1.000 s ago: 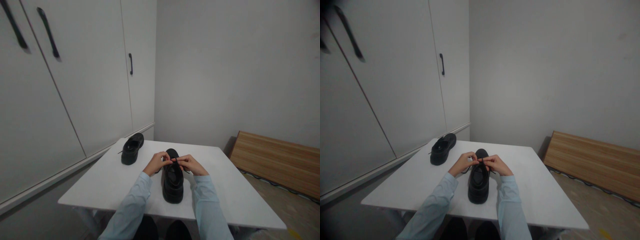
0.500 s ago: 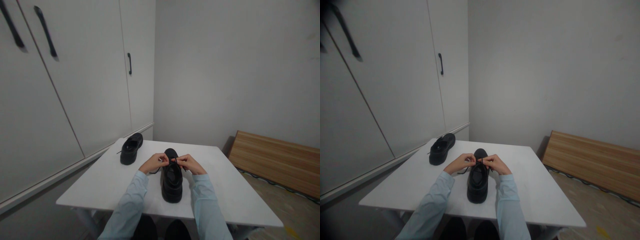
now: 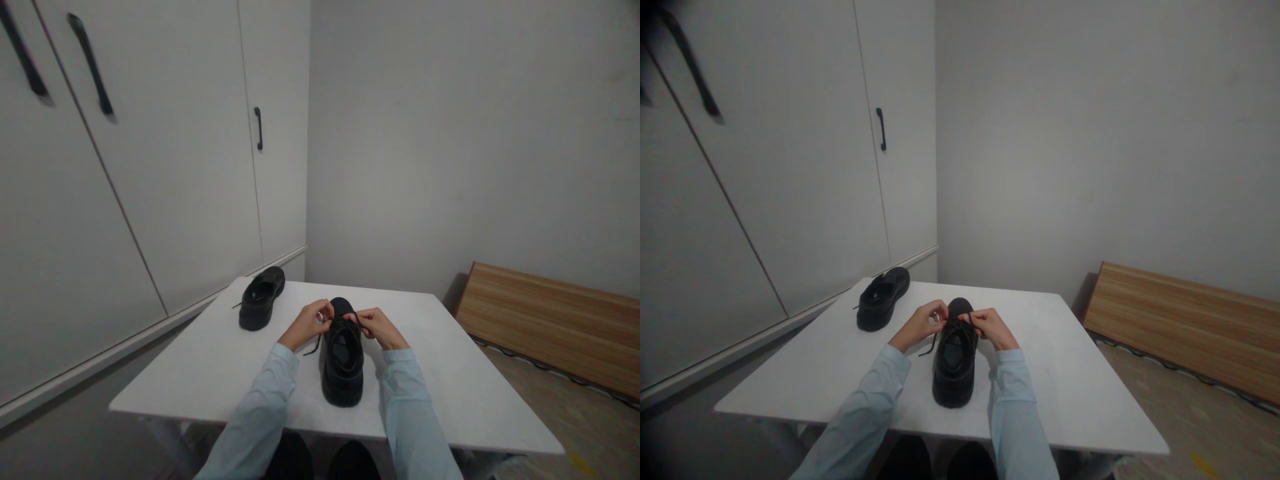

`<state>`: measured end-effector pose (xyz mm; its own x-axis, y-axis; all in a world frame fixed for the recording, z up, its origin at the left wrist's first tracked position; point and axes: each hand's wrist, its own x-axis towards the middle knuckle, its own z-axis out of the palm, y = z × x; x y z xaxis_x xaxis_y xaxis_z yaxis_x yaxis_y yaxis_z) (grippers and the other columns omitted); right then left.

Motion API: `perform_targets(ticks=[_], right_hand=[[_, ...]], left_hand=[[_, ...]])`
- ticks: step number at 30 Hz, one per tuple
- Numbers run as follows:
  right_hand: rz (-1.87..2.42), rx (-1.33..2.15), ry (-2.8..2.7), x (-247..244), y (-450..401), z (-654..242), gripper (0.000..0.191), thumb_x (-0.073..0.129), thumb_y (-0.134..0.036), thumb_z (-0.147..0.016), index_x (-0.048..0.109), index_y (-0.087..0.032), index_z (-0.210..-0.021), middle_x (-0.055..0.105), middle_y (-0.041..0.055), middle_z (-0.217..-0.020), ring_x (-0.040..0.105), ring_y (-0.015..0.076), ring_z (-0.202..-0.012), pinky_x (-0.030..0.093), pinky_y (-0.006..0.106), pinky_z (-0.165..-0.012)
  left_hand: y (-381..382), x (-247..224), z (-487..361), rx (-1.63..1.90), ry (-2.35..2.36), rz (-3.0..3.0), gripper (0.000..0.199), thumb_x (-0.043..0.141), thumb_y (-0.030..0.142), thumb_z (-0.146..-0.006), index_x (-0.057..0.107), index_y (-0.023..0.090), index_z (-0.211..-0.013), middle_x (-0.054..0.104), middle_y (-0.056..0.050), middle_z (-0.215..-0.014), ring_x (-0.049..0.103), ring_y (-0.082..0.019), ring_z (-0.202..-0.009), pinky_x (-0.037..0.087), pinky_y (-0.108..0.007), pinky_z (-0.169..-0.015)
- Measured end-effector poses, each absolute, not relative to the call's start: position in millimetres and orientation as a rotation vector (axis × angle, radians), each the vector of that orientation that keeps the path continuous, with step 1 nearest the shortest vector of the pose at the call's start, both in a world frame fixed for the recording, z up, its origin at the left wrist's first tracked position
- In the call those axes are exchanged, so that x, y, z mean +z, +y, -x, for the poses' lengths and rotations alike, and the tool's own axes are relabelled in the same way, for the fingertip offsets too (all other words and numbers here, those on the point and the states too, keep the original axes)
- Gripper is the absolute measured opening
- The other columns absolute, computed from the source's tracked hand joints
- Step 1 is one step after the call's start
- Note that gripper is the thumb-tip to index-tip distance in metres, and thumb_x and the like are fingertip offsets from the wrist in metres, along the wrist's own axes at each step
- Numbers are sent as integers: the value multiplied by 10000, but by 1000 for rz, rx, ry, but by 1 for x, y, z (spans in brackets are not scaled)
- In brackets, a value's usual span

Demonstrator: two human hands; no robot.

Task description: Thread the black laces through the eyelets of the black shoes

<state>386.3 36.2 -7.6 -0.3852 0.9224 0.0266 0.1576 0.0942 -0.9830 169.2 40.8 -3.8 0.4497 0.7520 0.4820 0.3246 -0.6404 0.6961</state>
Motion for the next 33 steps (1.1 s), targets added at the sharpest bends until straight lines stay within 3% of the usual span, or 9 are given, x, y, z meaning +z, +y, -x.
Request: perform_targets(ticks=[7,14,21,27,33], right_hand=[[1105,1402,-1600,-5,34,-383,538,676,-573,-652,719,-93,-892,335,-94,-394,197,29,-369,82,205,-397],[1112,1380,-1614,-5,34,-383,501,686,-549,-652,716,-98,-869,355,-87,-401,221,31,-375,94,204,-397],[1114,1257,-1663,-1,32,-379,439,682,-545,-650,606,-124,-552,355,-71,-405,246,37,-394,111,216,-407],[1106,1191,-1669,3,29,-376,437,688,-543,-639,608,-120,-560,355,-64,-442,266,45,-431,139,217,-421],[1099,1174,-1672,6,26,-375,439,674,-542,-656,667,-103,-637,378,-60,-455,275,51,-447,170,213,-429]], left_hand=[[41,-8,-168,1211,908,-2567,179,525,102,-807,673,202,-808,648,-59,-929,573,-166,-882,451,-304,-810],[47,-14,-164,1236,977,-2872,258,514,87,-835,702,242,-919,668,-66,-978,554,-186,-870,433,-336,-762],[44,-18,-175,1263,986,-2912,245,520,163,-865,682,254,-1025,666,-71,-970,551,-187,-846,430,-337,-747],[43,-19,-181,1288,1106,-2870,204,569,227,-845,687,253,-1010,667,-66,-934,555,-195,-858,459,-336,-742],[41,-22,-190,1626,978,-2558,142,571,219,-848,705,187,-881,657,-57,-886,612,-152,-821,522,-279,-722]])
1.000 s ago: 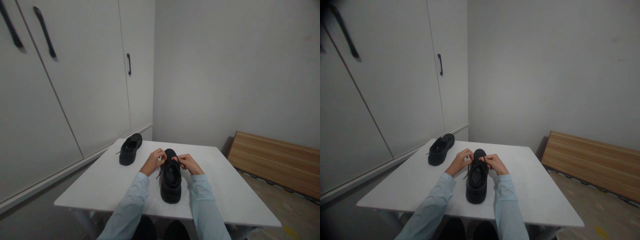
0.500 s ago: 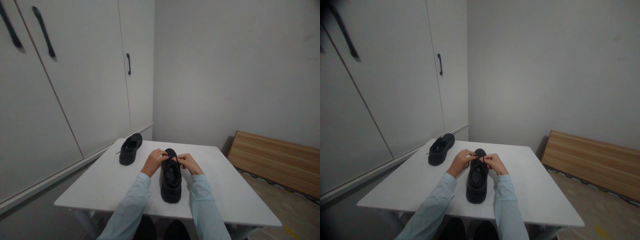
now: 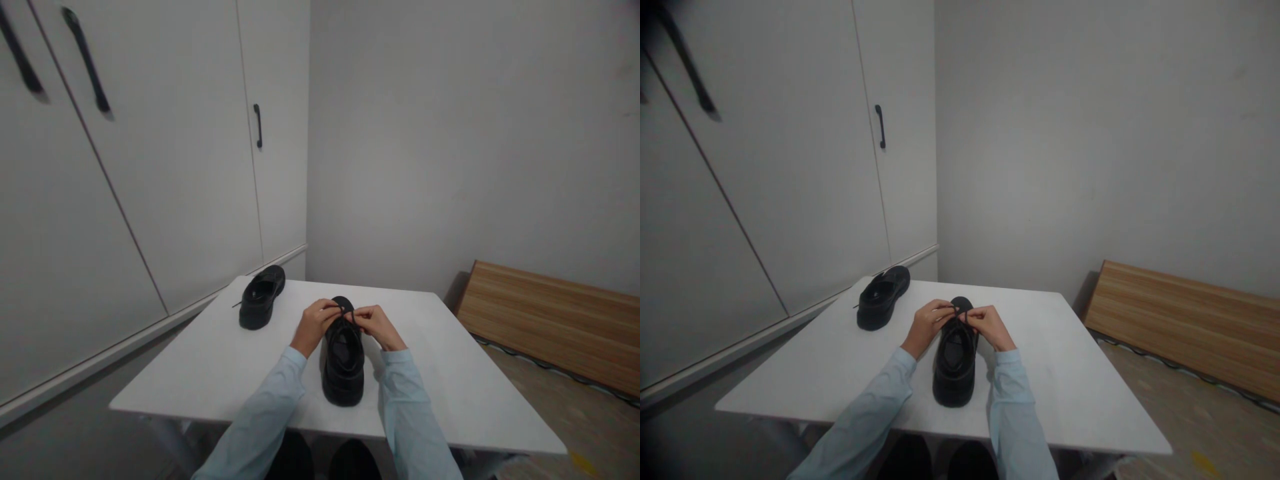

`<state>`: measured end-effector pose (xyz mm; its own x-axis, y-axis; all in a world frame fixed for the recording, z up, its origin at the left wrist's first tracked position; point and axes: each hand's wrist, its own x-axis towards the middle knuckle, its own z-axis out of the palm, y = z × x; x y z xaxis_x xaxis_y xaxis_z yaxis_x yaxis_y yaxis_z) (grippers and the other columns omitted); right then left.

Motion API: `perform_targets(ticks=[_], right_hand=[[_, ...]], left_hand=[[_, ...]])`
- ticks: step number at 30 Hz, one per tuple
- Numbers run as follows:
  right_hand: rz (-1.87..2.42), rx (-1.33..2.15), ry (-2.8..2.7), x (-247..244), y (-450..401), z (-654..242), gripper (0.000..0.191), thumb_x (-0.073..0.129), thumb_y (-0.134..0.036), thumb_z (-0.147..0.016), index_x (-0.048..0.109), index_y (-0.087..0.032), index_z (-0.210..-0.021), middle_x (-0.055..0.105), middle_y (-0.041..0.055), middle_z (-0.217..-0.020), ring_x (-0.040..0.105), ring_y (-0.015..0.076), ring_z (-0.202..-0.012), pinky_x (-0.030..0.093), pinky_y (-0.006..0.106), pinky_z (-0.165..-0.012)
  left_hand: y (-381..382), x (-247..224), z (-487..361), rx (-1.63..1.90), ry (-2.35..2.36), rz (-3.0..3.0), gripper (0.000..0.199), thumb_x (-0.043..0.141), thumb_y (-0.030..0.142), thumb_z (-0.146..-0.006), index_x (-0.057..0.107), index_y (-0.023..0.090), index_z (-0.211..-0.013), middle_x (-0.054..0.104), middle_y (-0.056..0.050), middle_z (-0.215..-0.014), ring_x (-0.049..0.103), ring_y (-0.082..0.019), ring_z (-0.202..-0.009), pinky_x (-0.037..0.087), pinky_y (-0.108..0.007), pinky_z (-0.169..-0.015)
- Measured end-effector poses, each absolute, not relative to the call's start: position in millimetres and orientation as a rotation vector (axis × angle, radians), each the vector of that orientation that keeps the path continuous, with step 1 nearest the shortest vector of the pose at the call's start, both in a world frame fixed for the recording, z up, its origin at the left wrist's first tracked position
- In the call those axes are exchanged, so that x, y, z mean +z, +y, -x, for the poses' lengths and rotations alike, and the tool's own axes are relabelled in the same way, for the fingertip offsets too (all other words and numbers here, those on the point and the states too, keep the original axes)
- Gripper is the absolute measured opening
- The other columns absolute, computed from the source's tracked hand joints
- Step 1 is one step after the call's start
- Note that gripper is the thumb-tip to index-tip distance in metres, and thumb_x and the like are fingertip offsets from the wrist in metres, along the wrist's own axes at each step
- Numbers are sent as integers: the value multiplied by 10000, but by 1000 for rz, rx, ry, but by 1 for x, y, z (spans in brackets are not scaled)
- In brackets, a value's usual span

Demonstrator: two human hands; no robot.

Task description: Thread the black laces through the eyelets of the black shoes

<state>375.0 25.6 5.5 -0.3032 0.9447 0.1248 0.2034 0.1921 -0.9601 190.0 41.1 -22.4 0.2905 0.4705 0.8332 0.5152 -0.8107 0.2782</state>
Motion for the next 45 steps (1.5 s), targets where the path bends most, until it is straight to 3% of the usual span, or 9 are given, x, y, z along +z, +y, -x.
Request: perform_targets(ticks=[11,18,29,37,45], right_hand=[[979,1097,-1778,-3,31,-376,375,669,-470,-710,741,-109,-776,565,-2,-575,415,96,-547,285,218,-505],[942,1093,-1802,2,27,-375,402,673,-459,-720,747,-109,-903,667,44,-675,511,134,-605,374,243,-563],[917,1002,-1923,2,25,-376,387,620,-448,-775,731,-141,-984,705,47,-760,572,176,-681,420,266,-623],[935,958,-1963,7,21,-375,349,590,-411,-791,741,-126,-924,681,38,-723,534,160,-648,391,252,-598],[982,806,-2030,13,18,-372,197,544,-208,-747,653,-127,-604,472,-30,-534,376,95,-547,259,221,-526]], left_hand=[[32,-9,-196,-1965,-1386,2593,61,679,219,-738,727,182,-728,628,-34,-778,603,-147,-746,471,-258,-698],[34,-7,-195,-2126,-1628,2785,143,718,291,-660,737,153,-690,606,-39,-690,571,-141,-654,430,-244,-603],[31,-8,-197,-2274,-1774,2932,270,746,374,-624,744,118,-709,617,-45,-671,564,-138,-662,415,-246,-626],[31,-7,-200,-2344,-1826,2915,312,771,402,-569,729,107,-661,624,-43,-651,567,-138,-636,425,-249,-618],[30,-6,-201,-2330,-1872,2927,203,727,304,-585,669,111,-608,622,-27,-618,560,-134,-623,426,-250,-625]])
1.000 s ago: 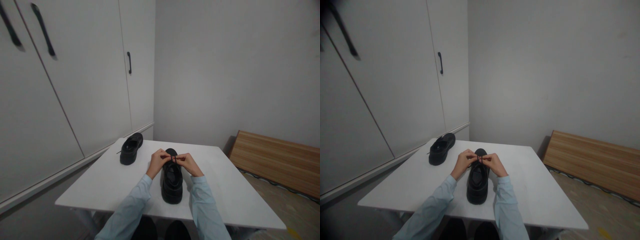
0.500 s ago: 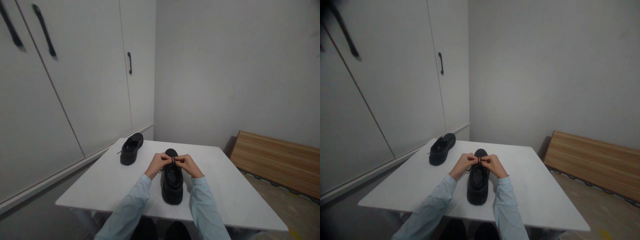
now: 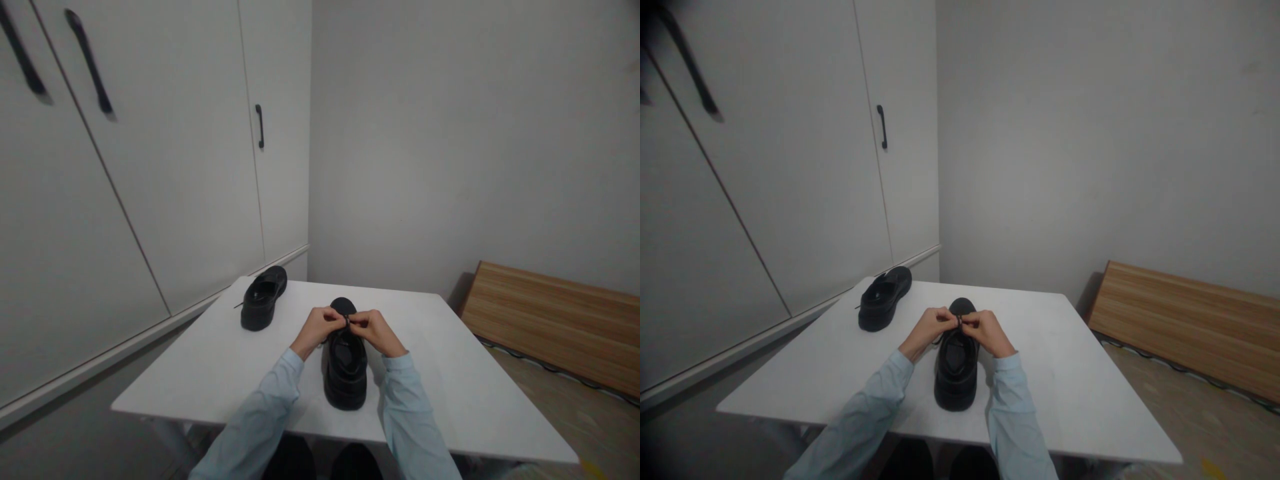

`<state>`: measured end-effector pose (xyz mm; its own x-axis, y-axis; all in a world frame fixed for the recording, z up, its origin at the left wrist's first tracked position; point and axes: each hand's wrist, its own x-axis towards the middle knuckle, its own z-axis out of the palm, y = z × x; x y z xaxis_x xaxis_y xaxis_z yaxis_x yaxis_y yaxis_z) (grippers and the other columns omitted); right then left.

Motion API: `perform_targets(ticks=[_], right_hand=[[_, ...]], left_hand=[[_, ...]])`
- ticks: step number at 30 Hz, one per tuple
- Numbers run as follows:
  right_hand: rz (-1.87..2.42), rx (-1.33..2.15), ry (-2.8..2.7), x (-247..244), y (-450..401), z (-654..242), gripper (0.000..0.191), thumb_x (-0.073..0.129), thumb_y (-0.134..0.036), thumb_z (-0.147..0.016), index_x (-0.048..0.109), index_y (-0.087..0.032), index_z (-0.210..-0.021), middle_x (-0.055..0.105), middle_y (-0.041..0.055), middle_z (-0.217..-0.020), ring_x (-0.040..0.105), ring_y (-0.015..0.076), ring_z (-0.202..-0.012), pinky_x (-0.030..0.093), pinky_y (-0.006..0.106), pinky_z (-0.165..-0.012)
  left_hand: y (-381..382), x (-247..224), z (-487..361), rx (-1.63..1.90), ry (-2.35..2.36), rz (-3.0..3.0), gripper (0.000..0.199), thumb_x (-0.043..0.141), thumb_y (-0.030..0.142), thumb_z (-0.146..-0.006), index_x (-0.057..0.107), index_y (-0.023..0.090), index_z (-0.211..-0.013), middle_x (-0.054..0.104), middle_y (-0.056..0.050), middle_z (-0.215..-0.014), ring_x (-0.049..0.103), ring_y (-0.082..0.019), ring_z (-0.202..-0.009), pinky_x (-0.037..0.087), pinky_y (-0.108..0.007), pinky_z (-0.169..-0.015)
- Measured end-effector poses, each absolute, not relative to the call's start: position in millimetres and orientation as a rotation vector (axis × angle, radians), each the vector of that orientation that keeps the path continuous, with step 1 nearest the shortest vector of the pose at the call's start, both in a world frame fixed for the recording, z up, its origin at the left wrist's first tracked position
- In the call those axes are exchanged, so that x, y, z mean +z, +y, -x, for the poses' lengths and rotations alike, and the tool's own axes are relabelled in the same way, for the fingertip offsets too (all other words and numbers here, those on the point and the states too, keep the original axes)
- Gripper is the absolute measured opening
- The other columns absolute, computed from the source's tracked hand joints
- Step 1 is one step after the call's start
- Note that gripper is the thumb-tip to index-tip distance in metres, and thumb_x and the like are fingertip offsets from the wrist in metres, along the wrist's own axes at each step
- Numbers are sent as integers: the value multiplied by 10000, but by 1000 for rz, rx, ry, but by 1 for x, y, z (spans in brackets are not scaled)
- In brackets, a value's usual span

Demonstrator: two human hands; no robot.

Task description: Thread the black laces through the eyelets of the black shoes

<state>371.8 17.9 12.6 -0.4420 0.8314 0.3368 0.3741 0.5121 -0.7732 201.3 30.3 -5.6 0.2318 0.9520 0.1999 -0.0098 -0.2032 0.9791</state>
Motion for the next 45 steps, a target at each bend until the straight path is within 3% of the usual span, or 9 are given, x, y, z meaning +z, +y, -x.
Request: perform_targets(ticks=[4,12,18,22,27,32,39,45], right_hand=[[1005,753,-2046,13,18,-371,209,520,-171,-724,570,-144,-523,399,-38,-514,339,93,-541,239,224,-520],[955,882,-2032,8,22,-374,229,524,-221,-755,543,-146,-540,366,-50,-514,322,84,-527,219,224,-510],[936,971,-1992,5,24,-377,266,553,-353,-803,637,-130,-683,495,-17,-581,406,109,-579,297,223,-534],[944,892,-2002,8,23,-375,333,534,-402,-826,650,-136,-663,509,-5,-596,420,114,-593,312,228,-549],[966,767,-1974,6,25,-375,290,571,-368,-804,683,-137,-669,523,3,-612,449,118,-614,328,236,-572],[986,861,-1762,2,31,-377,310,663,-400,-722,722,-129,-860,582,11,-633,481,117,-583,363,235,-548],[1029,965,-1740,5,29,-378,278,646,-371,-734,710,-126,-848,551,-1,-587,437,87,-494,333,210,-455],[1067,940,-1795,-1,34,-381,166,557,-272,-758,638,-156,-846,562,2,-725,465,79,-522,360,196,-450]], left_hand=[[30,-6,-204,1168,905,-1452,141,684,242,-601,615,120,-589,591,-2,-590,540,-116,-604,414,-234,-621],[30,-6,-206,1195,873,-1596,102,616,218,-652,568,129,-639,519,25,-587,471,-93,-576,357,-205,-578],[31,-7,-205,1228,915,-1697,84,552,221,-691,567,139,-683,524,20,-625,467,-107,-608,357,-216,-602],[32,-7,-205,1237,973,-1741,78,533,207,-697,576,145,-676,571,0,-677,503,-127,-669,377,-228,-645],[31,-5,-206,1208,974,-1685,91,548,211,-684,590,134,-661,556,7,-621,480,-112,-603,361,-219,-598],[28,-7,-208,1147,935,-1674,119,566,234,-688,591,126,-645,499,32,-545,437,-88,-534,318,-202,-538],[29,-12,-206,1134,973,-1807,134,558,252,-718,597,134,-668,460,48,-537,402,-82,-525,295,-201,-528],[28,-10,-205,1160,1051,-1939,133,551,261,-734,619,149,-710,440,46,-566,402,-94,-556,297,-206,-551]])
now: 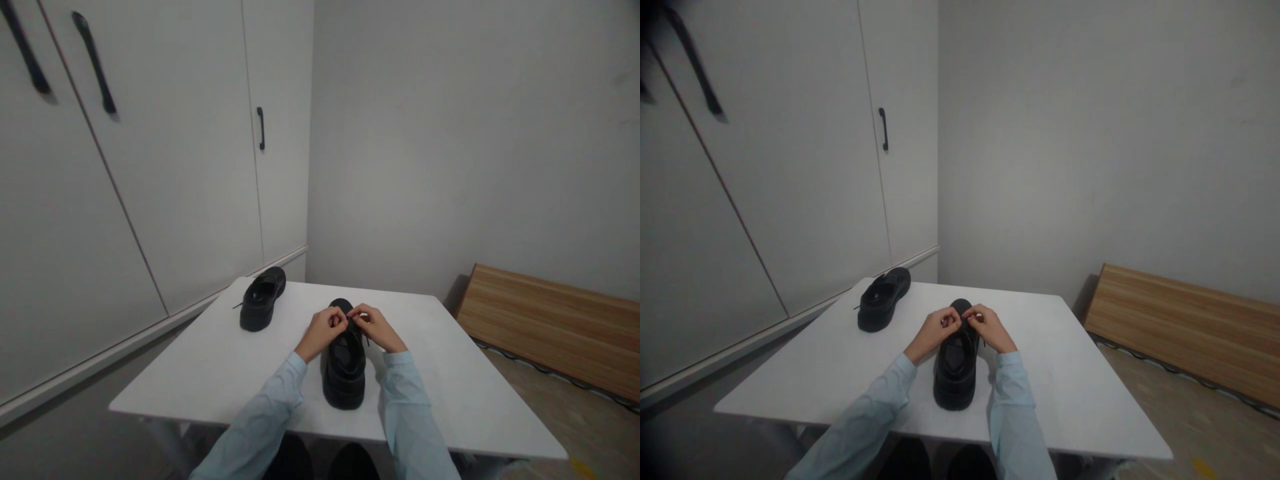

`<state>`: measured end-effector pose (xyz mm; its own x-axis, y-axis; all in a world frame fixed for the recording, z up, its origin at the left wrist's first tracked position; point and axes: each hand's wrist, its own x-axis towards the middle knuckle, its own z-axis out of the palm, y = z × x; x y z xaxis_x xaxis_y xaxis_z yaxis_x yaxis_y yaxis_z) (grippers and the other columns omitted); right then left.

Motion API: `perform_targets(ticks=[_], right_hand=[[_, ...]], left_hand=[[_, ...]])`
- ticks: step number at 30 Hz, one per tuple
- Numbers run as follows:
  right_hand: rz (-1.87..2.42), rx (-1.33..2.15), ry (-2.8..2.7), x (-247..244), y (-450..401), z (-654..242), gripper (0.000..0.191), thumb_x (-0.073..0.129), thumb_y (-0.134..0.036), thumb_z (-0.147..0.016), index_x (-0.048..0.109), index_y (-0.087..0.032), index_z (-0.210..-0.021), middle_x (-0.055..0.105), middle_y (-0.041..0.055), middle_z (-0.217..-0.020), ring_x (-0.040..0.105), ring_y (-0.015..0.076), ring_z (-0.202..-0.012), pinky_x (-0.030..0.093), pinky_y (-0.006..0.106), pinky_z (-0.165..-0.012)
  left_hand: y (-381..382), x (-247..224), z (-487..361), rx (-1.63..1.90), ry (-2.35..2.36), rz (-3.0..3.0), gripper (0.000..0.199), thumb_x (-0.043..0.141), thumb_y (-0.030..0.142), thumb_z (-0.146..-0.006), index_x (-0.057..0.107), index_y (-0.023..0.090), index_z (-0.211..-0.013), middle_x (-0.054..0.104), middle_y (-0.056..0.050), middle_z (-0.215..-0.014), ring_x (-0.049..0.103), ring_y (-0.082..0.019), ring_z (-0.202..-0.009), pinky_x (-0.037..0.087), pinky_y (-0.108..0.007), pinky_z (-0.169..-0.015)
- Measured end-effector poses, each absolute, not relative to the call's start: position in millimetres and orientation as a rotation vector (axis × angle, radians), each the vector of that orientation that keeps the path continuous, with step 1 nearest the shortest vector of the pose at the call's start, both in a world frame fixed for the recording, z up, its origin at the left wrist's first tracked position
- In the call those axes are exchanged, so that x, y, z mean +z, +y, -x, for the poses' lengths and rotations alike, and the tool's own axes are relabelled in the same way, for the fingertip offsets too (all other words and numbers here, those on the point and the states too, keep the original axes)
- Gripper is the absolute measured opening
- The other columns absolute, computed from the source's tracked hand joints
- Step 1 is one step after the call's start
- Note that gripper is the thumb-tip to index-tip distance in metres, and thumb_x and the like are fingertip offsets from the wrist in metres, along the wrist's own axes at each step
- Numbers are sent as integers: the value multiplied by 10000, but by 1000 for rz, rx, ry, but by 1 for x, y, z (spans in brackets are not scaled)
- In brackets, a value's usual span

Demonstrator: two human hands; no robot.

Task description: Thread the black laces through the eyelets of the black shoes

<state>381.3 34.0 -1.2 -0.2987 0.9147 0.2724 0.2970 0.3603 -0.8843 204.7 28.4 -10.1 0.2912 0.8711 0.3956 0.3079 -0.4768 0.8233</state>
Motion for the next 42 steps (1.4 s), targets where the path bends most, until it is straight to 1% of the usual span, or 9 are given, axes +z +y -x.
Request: perform_targets(ticks=[5,9,14,17,22,27,32,37,42], right_hand=[[996,1089,-1861,-2,34,-391,129,558,-199,-700,555,-174,-826,526,-19,-740,479,76,-521,393,195,-437],[1048,992,-1933,11,27,-391,82,586,-174,-646,557,-158,-721,533,9,-809,496,88,-589,371,194,-450],[1113,1090,-1933,22,19,-389,17,535,-151,-694,534,-160,-708,506,-50,-586,414,60,-486,299,184,-458],[1071,1262,-1976,21,16,-391,117,530,-217,-751,552,-145,-660,431,-73,-455,337,51,-411,215,189,-414],[906,1485,-1915,18,13,-392,317,494,-364,-842,660,-98,-891,344,-99,-407,252,46,-374,161,206,-401],[898,1552,-1723,8,14,-392,361,580,-339,-776,669,-87,-1017,390,-89,-423,262,41,-371,153,209,-395],[1015,1502,-1571,-1,7,-390,376,602,-339,-735,688,-114,-1023,469,-58,-459,300,40,-363,135,208,-377],[1040,1427,-1377,-7,-8,-381,390,598,-346,-714,700,-108,-1005,427,-63,-434,285,45,-357,126,217,-380],[1047,1401,-1132,-11,-24,-369,404,612,-322,-697,686,-112,-1034,378,-76,-452,247,41,-392,122,216,-416]], left_hand=[[29,-10,-203,1178,1062,-1963,134,574,267,-727,643,152,-715,471,37,-585,422,-103,-579,317,-213,-570],[29,-9,-201,1157,1066,-1940,153,578,278,-728,654,146,-721,493,32,-582,430,-103,-573,323,-216,-570],[27,-5,-200,1126,1081,-1920,172,584,292,-724,661,138,-721,516,23,-581,439,-105,-570,333,-220,-574],[27,-5,-200,1127,1074,-1927,172,583,290,-729,663,137,-727,531,20,-591,442,-104,-572,335,-220,-572],[31,-9,-200,1128,1082,-1947,186,582,303,-742,658,134,-723,559,12,-607,443,-106,-579,324,-216,-553],[32,-9,-197,1105,1063,-1985,208,575,327,-773,663,139,-759,603,2,-637,483,-115,-601,356,-220,-582],[29,-5,-194,1183,1008,-2122,178,589,305,-798,694,166,-835,614,-20,-748,527,-125,-664,405,-230,-624],[26,-2,-195,1198,913,-2222,174,560,219,-829,722,199,-889,670,-60,-957,612,-167,-861,467,-275,-781],[25,-2,-196,1238,891,-2177,191,564,162,-814,735,199,-890,702,-59,-935,641,-178,-856,485,-281,-768]])
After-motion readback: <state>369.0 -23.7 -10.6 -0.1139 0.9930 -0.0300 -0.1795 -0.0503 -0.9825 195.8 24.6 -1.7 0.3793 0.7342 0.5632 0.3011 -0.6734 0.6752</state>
